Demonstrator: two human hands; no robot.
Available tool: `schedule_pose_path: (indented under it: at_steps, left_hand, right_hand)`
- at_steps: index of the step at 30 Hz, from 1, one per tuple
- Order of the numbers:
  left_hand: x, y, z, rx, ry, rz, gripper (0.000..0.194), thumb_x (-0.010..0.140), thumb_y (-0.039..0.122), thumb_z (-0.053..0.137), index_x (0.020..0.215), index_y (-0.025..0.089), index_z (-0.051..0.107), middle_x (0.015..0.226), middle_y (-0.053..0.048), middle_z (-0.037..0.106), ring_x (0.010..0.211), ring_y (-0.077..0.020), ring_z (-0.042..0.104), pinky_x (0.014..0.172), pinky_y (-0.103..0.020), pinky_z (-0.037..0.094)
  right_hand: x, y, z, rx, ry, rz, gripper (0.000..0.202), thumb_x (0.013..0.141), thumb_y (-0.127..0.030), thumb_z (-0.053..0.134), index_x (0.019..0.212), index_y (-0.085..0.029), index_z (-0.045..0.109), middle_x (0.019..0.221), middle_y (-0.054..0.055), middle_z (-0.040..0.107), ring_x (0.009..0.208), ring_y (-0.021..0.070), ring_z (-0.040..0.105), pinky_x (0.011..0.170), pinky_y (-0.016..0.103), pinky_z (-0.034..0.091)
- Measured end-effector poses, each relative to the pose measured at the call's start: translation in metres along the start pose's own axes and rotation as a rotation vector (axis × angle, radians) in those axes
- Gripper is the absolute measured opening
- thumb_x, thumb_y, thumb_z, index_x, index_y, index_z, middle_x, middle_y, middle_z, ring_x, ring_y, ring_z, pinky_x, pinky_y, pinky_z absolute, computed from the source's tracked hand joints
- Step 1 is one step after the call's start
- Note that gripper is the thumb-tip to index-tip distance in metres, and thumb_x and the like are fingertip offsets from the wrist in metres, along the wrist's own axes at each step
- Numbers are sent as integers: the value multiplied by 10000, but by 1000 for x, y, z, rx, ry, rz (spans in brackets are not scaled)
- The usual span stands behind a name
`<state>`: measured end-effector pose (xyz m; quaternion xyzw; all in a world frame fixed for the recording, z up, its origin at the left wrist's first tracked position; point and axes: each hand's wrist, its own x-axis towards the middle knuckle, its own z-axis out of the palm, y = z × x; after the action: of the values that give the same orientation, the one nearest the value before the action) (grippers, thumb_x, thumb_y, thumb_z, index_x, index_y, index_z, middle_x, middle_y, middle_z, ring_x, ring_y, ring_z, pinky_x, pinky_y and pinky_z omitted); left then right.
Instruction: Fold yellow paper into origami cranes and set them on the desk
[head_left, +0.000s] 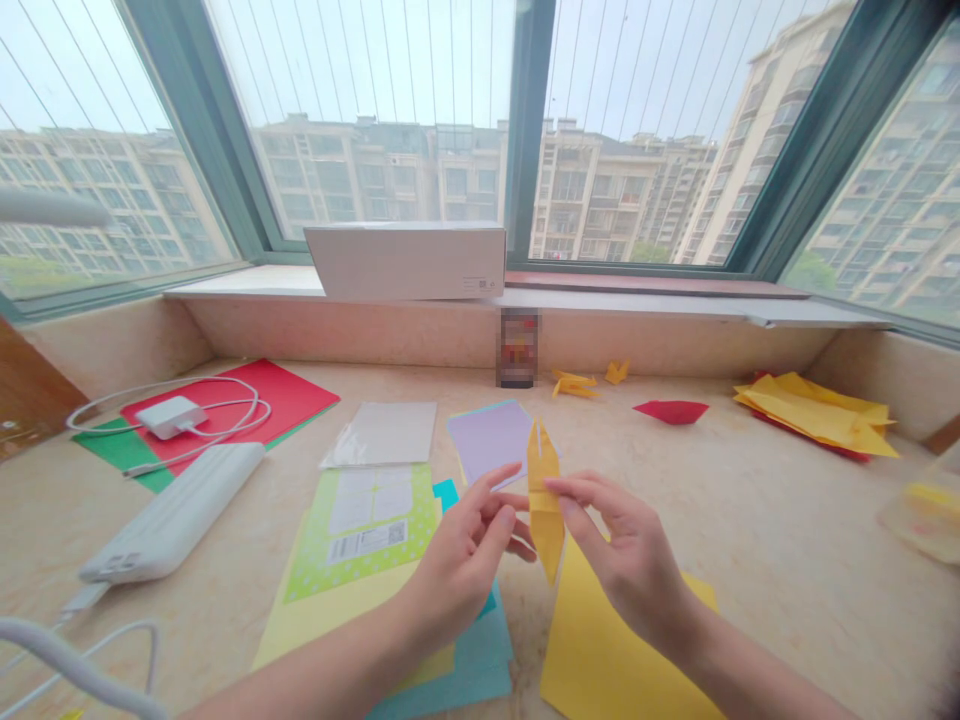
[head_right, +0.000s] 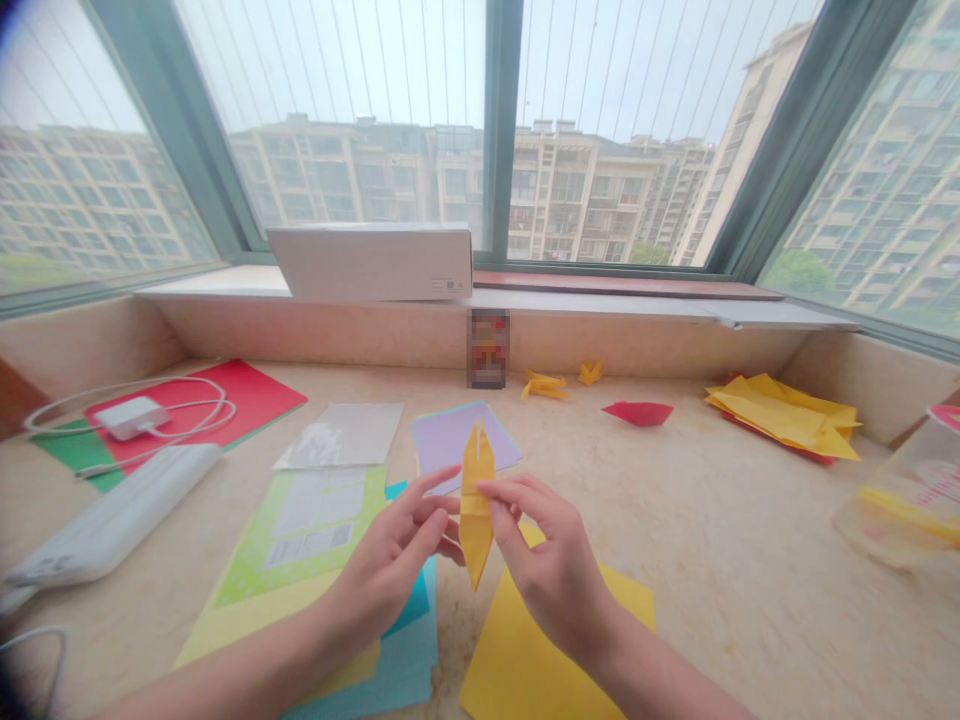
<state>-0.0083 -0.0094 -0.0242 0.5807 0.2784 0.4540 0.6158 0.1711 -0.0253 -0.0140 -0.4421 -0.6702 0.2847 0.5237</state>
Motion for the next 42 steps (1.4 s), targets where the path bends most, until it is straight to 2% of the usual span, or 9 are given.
schedule_pose_path:
  at_steps: [2,6,13,20,23,26,30,36,42]
  left_hand:
    - [1,0,-3,41,5,85,465,938,330,568,1386,272,455,1219,-118,620,943,-201,648,809,-338,534]
    - [2,3,-8,182,-29,169,273,942,284,554,1198,230,628,1235,-118,605,1083,-235,595,895,-338,490]
    - [5,1,-11,200,84,94,261,888,417,623,959,168,660,898,-66,669,825,-188,635,724,-275,500]
    - [3,-2,-11,224,111,117,250,868,404,654,825,158,669,810,-47,639,772,-170,602,695,-261,483]
    - [3,-2,-10,228,112,117,265,885,405,630,801,155,653,750,-28,612,708,-143,563,644,-233,445]
    - [3,0,-7,192,128,110,210,897,372,627,981,180,626,758,-6,600,702,-125,546,650,-220,428]
    - [1,3,-1,114,155,96,485,909,324,625,1329,263,390,764,32,558,695,-107,523,665,-212,418]
    - [-4,1,1,236,91,125,315,930,355,572,1206,272,447,777,38,519,700,-107,517,689,-231,436]
    - [-3,2,1,257,101,74,406,924,380,580,1261,246,397,763,27,579,696,-117,544,675,-230,426]
  right_hand:
    - [1,-1,-1,3,-60,-8,250,937,-280,533,1106,-261,716,1014,71,703,921,230,640,824,375,526]
    - [2,-2,-2,7,-200,-10,306,938,-259,527,1204,-269,678,972,60,694,881,213,625,828,377,516]
    - [3,-2,-2,23,-262,-25,235,920,-305,595,1127,-269,698,969,43,674,837,180,605,805,332,498]
    - [-2,1,9,129,-156,105,217,927,-391,578,858,-229,703,918,49,686,896,211,620,812,340,479]
    - [-4,1,13,210,-98,171,178,912,-394,605,882,-224,653,890,43,680,878,203,616,806,334,473]
    - [-5,4,17,315,-2,212,199,876,-375,665,980,-248,552,842,11,675,819,178,607,766,309,466]
    - [-4,8,19,427,16,232,292,858,-363,694,1008,-264,465,779,-27,643,770,154,592,749,291,451]
    - [-2,8,21,486,-53,300,306,892,-415,636,1123,-252,519,818,-10,642,806,165,613,782,314,464]
    - [-2,6,19,300,-32,300,320,827,-415,707,1065,-210,647,779,16,652,778,187,604,762,337,469]
